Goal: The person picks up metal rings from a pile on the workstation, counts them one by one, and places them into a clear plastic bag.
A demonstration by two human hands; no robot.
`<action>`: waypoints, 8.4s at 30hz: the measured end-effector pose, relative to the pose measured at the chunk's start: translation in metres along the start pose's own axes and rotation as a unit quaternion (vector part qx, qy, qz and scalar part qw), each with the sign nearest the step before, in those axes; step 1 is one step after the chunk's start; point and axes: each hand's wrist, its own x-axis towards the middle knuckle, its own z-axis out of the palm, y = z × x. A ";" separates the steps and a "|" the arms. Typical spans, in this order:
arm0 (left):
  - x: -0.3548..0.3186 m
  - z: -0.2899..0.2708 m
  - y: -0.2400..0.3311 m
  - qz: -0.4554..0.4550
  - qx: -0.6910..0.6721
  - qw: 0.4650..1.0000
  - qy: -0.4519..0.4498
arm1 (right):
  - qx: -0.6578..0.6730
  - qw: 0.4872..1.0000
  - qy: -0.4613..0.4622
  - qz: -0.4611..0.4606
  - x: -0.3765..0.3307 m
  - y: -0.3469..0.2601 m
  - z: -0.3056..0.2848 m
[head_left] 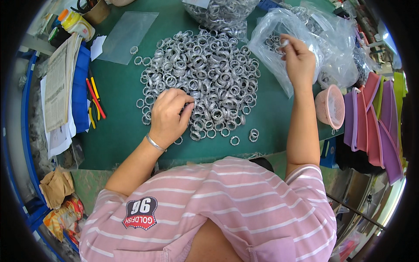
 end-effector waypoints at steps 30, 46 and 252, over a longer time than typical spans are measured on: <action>-0.012 0.056 0.075 0.228 -0.044 0.936 -0.265 | -0.266 0.946 0.085 -0.166 -0.001 0.018 -0.017; -0.020 0.030 0.054 -0.249 -0.349 0.873 -0.231 | 0.019 0.902 -0.403 0.155 -0.151 -0.027 -0.032; 0.040 0.001 -0.009 -0.030 0.184 0.978 -0.091 | 0.001 0.953 -0.006 0.304 0.138 0.367 -0.335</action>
